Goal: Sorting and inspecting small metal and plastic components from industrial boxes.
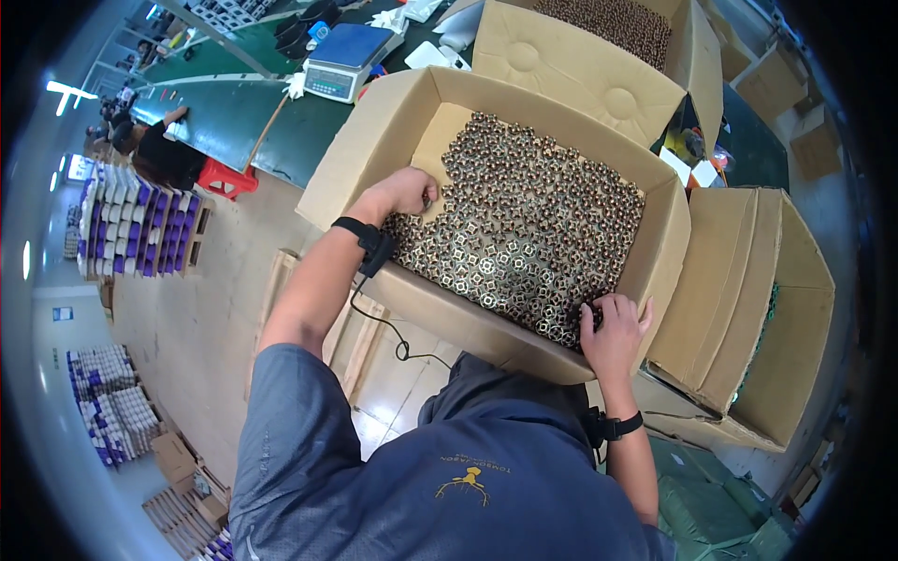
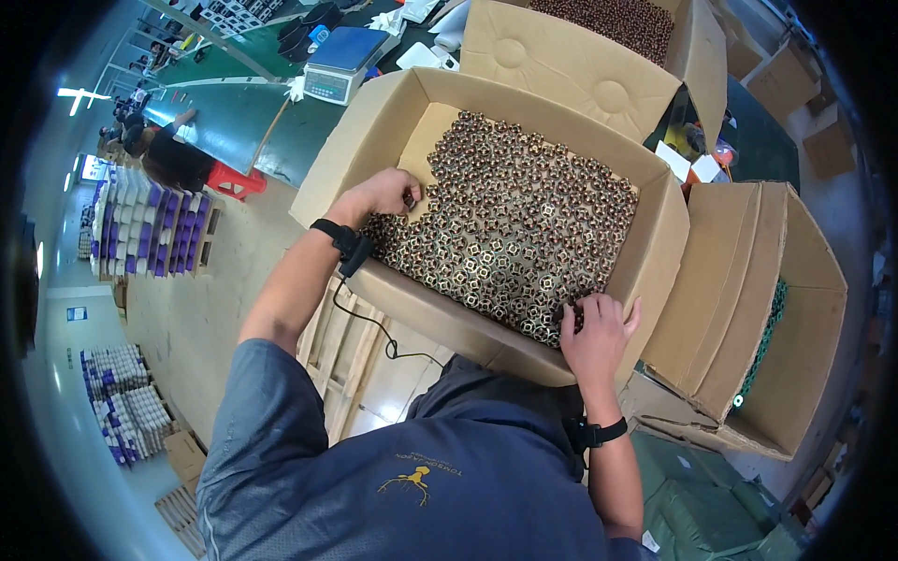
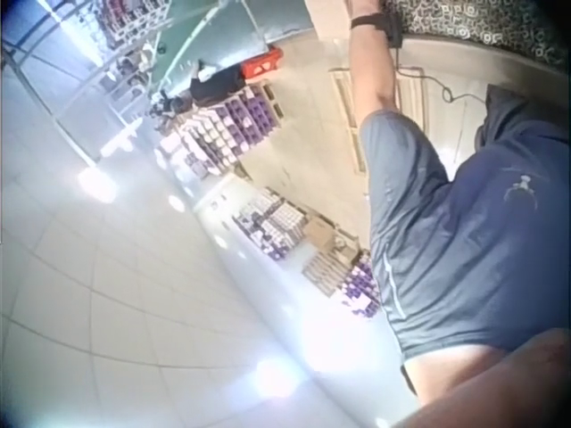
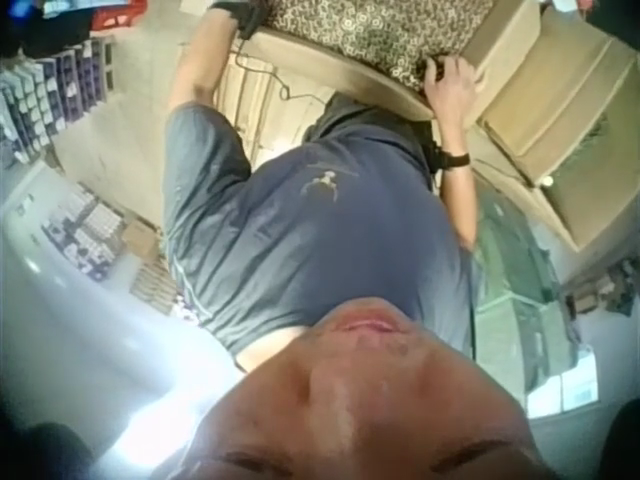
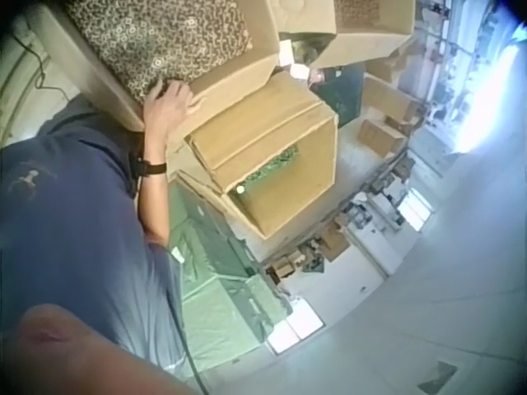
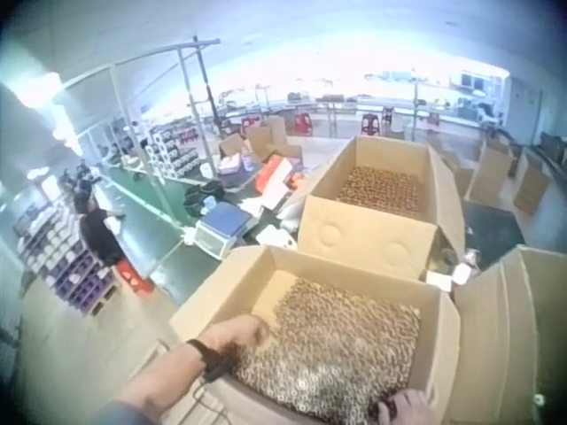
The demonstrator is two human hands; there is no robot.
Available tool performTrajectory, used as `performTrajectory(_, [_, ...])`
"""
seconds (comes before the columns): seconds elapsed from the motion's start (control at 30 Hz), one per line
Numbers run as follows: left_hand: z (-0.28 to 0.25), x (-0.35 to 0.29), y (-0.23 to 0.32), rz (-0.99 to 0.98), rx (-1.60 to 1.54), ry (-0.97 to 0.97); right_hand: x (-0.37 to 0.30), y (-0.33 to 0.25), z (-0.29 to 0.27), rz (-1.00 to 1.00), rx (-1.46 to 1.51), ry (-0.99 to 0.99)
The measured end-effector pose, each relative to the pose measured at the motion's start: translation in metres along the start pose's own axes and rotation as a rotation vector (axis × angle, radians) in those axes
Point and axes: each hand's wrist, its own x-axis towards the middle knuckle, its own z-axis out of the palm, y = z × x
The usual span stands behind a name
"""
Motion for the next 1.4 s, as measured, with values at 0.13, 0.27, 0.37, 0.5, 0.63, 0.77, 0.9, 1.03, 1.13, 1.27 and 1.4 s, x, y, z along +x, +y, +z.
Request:
performTrajectory(0.13, [0.008,0.001,-0.002,-0.027,-0.004,-0.113,0.002,-0.002,0.0,-0.003,0.009,0.006])
performTrajectory(0.27, [0.013,0.0,-0.01,-0.035,-0.127,-0.065,0.002,-0.003,-0.001,-0.002,0.001,-0.012])
performTrajectory(0.37, [0.013,-0.002,-0.015,-0.045,-0.189,-0.044,0.002,-0.004,-0.001,-0.003,-0.008,-0.02])
performTrajectory(0.5, [0.013,-0.001,-0.009,-0.05,-0.102,-0.073,0.002,-0.003,-0.002,0.0,-0.022,-0.042])
performTrajectory(0.63, [0.012,-0.002,-0.006,-0.06,-0.089,-0.003,0.0,-0.001,0.0,-0.021,-0.014,-0.014])
performTrajectory(0.77, [0.016,-0.002,-0.012,-0.077,-0.119,-0.04,0.0,0.001,0.0,-0.025,-0.008,-0.011])
performTrajectory(0.9, [0.018,0.001,-0.014,-0.117,-0.261,-0.022,0.001,0.002,0.001,-0.021,0.004,-0.015])
performTrajectory(1.03, [0.016,0.003,-0.012,-0.12,-0.287,-0.025,0.003,0.002,0.001,-0.036,0.03,0.009])
performTrajectory(1.13, [0.016,0.006,-0.009,-0.107,-0.244,-0.008,0.003,0.005,0.001,-0.042,0.04,0.006])
performTrajectory(1.27, [0.023,0.003,-0.001,-0.155,-0.261,0.034,0.005,0.016,-0.015,-0.039,0.134,-0.07])
performTrajectory(1.4, [0.029,-0.009,0.018,-0.109,-0.251,0.231,0.011,0.056,-0.1,-0.039,0.46,-0.138])
